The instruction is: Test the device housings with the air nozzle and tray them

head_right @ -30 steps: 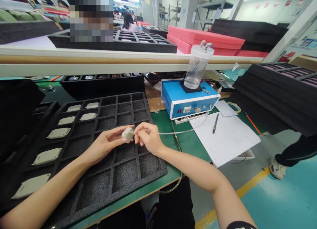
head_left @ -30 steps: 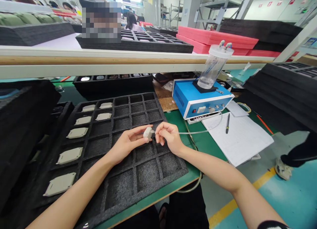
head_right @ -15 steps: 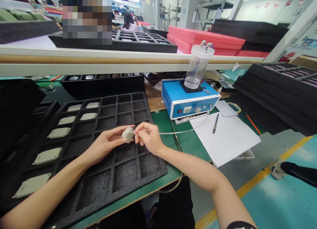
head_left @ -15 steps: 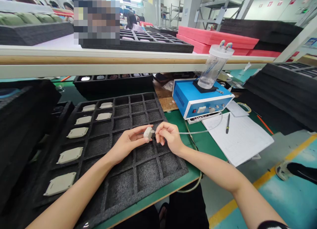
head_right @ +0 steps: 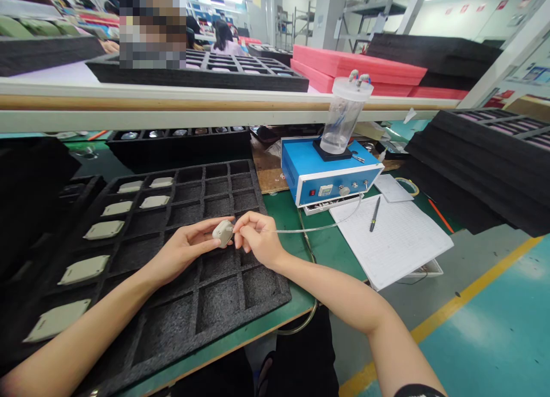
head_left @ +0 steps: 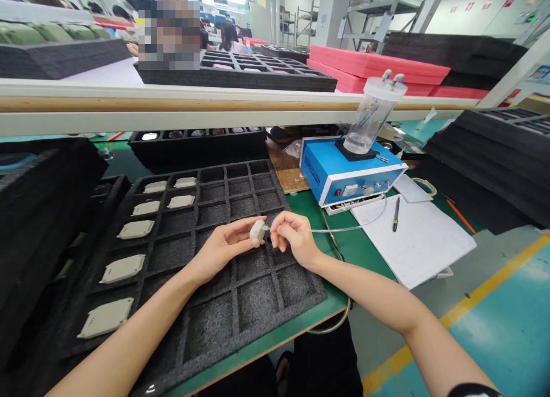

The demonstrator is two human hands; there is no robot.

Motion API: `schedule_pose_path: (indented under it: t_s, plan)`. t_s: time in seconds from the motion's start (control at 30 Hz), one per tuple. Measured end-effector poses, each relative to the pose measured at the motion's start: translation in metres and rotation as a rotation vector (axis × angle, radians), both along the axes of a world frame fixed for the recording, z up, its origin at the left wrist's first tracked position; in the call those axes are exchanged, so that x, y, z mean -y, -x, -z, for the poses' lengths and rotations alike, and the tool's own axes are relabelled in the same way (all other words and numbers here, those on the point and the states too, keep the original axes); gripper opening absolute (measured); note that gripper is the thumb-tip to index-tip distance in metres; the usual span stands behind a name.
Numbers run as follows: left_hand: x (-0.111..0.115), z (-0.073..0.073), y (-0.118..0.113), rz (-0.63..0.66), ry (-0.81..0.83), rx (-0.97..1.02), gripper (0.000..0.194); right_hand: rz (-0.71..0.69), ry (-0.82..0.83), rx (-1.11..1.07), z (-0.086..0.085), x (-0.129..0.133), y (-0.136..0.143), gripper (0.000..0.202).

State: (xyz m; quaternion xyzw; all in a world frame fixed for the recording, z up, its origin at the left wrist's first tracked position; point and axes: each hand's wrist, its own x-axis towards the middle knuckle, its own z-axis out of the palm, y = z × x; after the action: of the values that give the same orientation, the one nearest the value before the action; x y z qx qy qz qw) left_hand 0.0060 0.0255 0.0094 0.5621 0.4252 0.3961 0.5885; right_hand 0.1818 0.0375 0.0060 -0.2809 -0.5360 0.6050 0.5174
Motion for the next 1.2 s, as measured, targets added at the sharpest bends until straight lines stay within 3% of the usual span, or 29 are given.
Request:
schedule_pose_path:
  t_s: [0.73, 0.87, 0.97, 1.03, 1.2]
  plan:
    - [0.000, 0.001, 0.000, 0.011, 0.008, 0.007, 0.048, 0.003, 0.007, 0.011, 0.000, 0.000, 0.000, 0.009]
    - [0.002, 0.000, -0.003, -0.024, 0.038, 0.091, 0.047, 0.116, -0.033, -0.017, -0.001, 0.004, 0.000, 0.008]
    - [0.003, -0.001, -0.004, -0.089, 0.093, 0.215, 0.033, 0.226, -0.073, -0.037, -0.002, 0.006, -0.002, 0.008]
    - [0.000, -0.002, -0.001, -0.180, 0.111, 0.249, 0.027, 0.219, -0.075, -0.025, 0.000, 0.005, -0.003, 0.008]
    - [-0.031, -0.007, 0.024, -0.548, 0.017, -0.022, 0.019, 0.137, -0.030, -0.004, 0.005, 0.003, -0.002, 0.008]
